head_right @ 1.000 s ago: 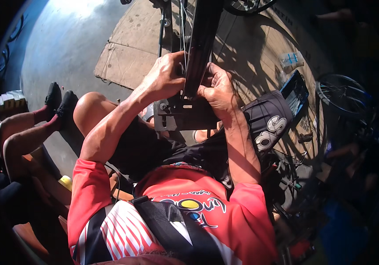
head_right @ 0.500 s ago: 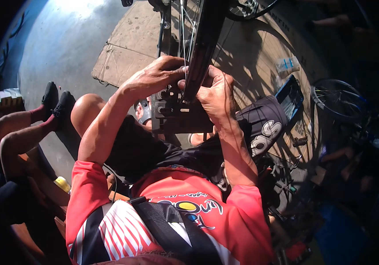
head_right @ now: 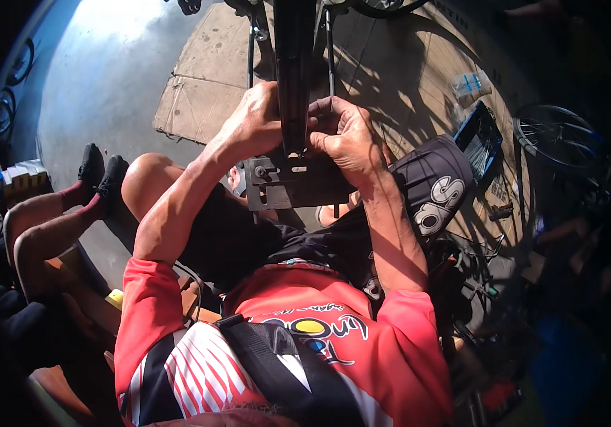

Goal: The person is adjusting the spokes on a bicycle wheel using a spoke wrench at a repair station.

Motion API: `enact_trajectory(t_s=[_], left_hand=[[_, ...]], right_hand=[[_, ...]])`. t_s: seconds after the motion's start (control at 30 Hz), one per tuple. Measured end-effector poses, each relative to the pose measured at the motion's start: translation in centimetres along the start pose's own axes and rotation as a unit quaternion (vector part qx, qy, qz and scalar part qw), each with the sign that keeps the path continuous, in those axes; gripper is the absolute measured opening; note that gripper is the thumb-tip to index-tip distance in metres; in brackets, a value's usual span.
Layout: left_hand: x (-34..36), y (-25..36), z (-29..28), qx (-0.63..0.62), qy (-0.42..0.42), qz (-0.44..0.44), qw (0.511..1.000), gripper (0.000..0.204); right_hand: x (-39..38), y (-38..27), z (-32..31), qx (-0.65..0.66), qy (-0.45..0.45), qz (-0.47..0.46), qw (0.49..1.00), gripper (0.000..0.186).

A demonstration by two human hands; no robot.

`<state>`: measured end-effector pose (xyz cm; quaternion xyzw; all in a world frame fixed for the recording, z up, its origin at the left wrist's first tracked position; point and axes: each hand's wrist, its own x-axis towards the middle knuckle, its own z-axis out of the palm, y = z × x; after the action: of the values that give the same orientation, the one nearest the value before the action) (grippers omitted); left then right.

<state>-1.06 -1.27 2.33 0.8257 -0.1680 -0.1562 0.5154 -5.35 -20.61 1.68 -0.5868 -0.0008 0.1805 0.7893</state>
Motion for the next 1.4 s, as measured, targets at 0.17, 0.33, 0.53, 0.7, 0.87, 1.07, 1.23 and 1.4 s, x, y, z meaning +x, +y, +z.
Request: enact_trajectory(t_s=[0.17,0.33,0.53,0.7,0.87,1.07,1.23,1.4], left_hand=[[0.3,-1.2,-0.3,-0.064,0.148,-0.056,0.985,0.061],[0.3,-2.0,-1.3,-0.089,-0.042,-0.037,0.994,0.064],[0.2,-3.1,-0.2,-0.057,0.077,-0.040,0.995,0.056],[0.1,-2.0,-1.4,-0.104,0.007,-0.093,0.990,0.071],[-1.3,0.3,-2.6,-0.245,-0.020,-0.063,0.967,0.044],[-0.6,-5.4,-0.9,-0.332,-0.109,-0.044,0.936,0.044],[0.1,-1.3,0.8,-0.063,0.019,0.044,0.997,0.042],[-0.3,0.2,0.1,-0.029,0.026,0.008,0.999,0.022]], right_hand=[[0.2,-0.5,0.8,0.142,-0.005,0.027,0.989,0.027],[0.4,-1.0,1.1,-0.140,0.135,-0.075,0.978,0.020],[0.3,0.4,2.2,-0.164,0.116,-0.057,0.978,0.032],[0.3,0.6,2.2,-0.121,0.079,-0.084,0.986,0.044],[-0.1,-1.8,2.4,-0.133,0.055,-0.030,0.989,0.038],[0.3,-0.5,2.0,-0.081,0.019,-0.064,0.994,0.026],[-0.1,0.6,0.2,-0.059,0.046,-0.047,0.996,0.027],[0.4,0.9,0.6,-0.063,0.070,-0.025,0.995,0.022]])
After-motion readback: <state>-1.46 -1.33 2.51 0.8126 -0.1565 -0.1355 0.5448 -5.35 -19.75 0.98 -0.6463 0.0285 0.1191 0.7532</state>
